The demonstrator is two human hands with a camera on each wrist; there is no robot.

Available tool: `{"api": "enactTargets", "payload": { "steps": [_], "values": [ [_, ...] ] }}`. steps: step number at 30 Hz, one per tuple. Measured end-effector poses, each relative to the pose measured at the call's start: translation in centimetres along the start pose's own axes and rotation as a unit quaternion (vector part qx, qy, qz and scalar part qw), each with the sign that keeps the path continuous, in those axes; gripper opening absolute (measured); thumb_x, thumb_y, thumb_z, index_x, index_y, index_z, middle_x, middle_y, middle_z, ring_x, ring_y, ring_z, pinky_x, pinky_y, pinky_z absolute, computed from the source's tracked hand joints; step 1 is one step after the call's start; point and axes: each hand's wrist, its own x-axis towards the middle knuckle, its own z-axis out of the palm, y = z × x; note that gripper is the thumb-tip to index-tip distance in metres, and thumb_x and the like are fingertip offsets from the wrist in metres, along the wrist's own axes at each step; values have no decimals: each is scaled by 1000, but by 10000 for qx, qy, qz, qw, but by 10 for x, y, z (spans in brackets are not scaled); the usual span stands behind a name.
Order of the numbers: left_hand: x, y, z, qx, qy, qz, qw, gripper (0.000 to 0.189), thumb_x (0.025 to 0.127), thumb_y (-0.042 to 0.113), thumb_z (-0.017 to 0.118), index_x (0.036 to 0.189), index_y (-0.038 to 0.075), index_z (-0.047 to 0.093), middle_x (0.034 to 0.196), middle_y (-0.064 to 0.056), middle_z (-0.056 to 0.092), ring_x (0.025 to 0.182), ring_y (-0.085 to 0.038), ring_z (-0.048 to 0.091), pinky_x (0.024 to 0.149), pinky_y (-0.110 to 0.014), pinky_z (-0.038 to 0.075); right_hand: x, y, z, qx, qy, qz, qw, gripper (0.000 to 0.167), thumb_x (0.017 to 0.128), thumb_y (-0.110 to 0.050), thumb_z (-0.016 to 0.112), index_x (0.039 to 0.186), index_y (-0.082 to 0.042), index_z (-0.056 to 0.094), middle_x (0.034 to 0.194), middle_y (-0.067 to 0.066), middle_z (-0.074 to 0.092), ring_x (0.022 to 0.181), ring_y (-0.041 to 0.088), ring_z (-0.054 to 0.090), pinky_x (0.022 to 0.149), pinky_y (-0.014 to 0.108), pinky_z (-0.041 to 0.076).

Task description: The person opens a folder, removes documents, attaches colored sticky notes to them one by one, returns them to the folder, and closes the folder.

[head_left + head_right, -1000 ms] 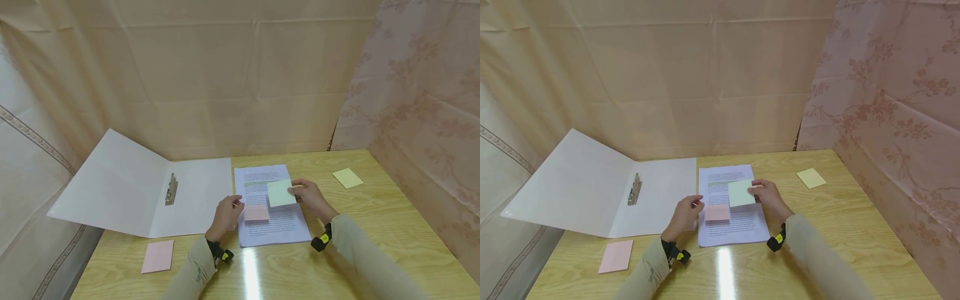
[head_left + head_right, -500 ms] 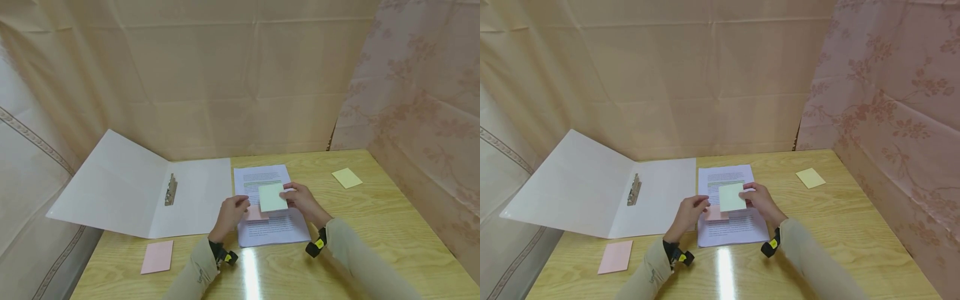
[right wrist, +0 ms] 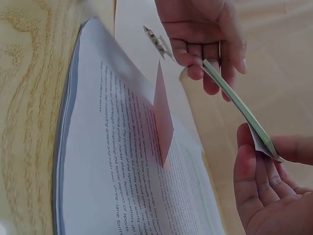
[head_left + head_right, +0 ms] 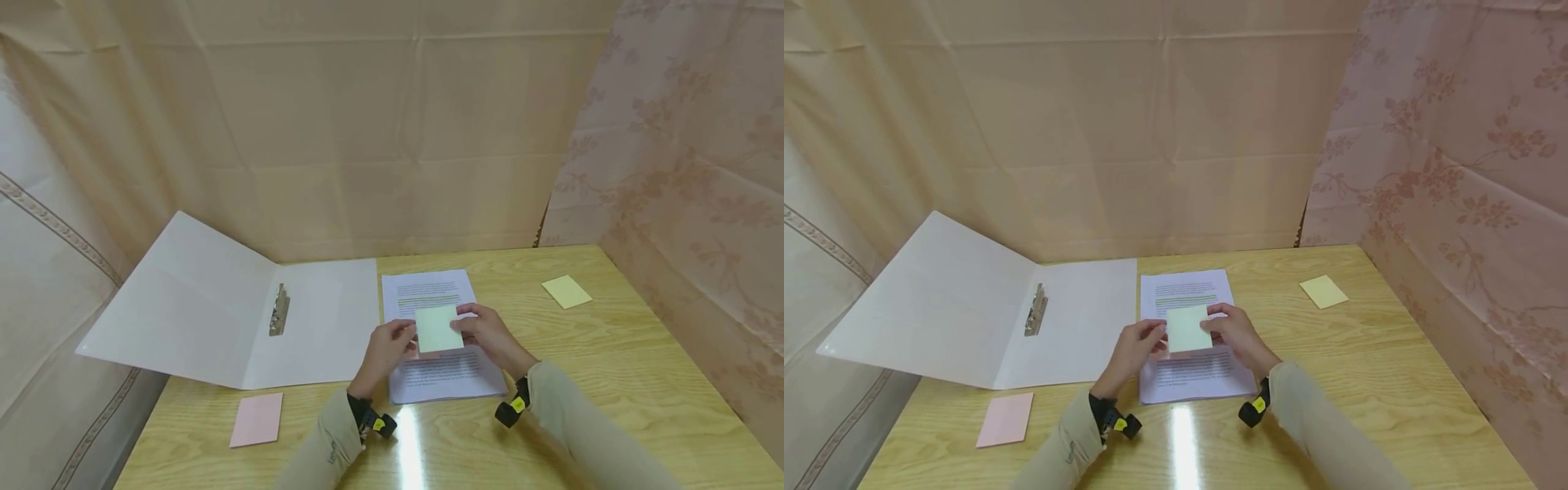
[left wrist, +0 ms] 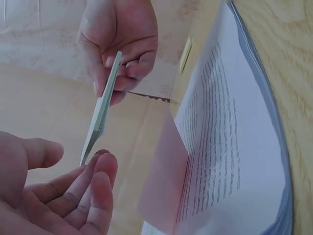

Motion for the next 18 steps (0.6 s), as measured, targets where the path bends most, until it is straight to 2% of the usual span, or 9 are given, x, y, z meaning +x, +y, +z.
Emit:
{"api": "enactTargets", "payload": {
  "steps": [4, 9, 12, 18],
  "values": [
    [0, 0, 2, -214, -7, -140, 9997, 32, 98, 20, 56, 119, -2, 65, 90, -15, 72, 74, -13, 67, 67, -29, 58, -1, 0, 2, -17, -16, -20, 10000, 38, 92, -11, 59, 125, 6, 49, 102, 10, 67, 76, 14, 63, 70, 26, 52],
    [1, 2, 4, -749, -24, -680, 9949, 37, 95, 20, 59, 124, -3, 62, 93, -15, 72, 71, -12, 64, 64, -25, 55, -3, 0, 4, 31, -63, -45, 10000, 39, 92, -10, 59, 126, 6, 48, 102, 10, 67, 76, 14, 63, 70, 26, 53],
    [3, 4, 5, -888, 21, -922, 9918, 39, 93, 21, 60, 125, -2, 62, 98, -15, 72, 75, -12, 65, 66, -24, 54, -3, 0, 5, 58, -118, -88, 9999, 39, 92, -10, 59, 125, 6, 48, 101, 9, 67, 76, 13, 64, 70, 26, 53],
    [5, 3, 7, -1028, 11, -1044, 9892, 37, 94, 21, 61, 122, -2, 63, 107, -16, 72, 85, -17, 70, 72, -27, 56, -4, 1, 9, 79, -138, -132, 9998, 36, 92, -9, 59, 123, 5, 48, 94, 5, 69, 74, 13, 64, 70, 26, 53]
  ]
}}
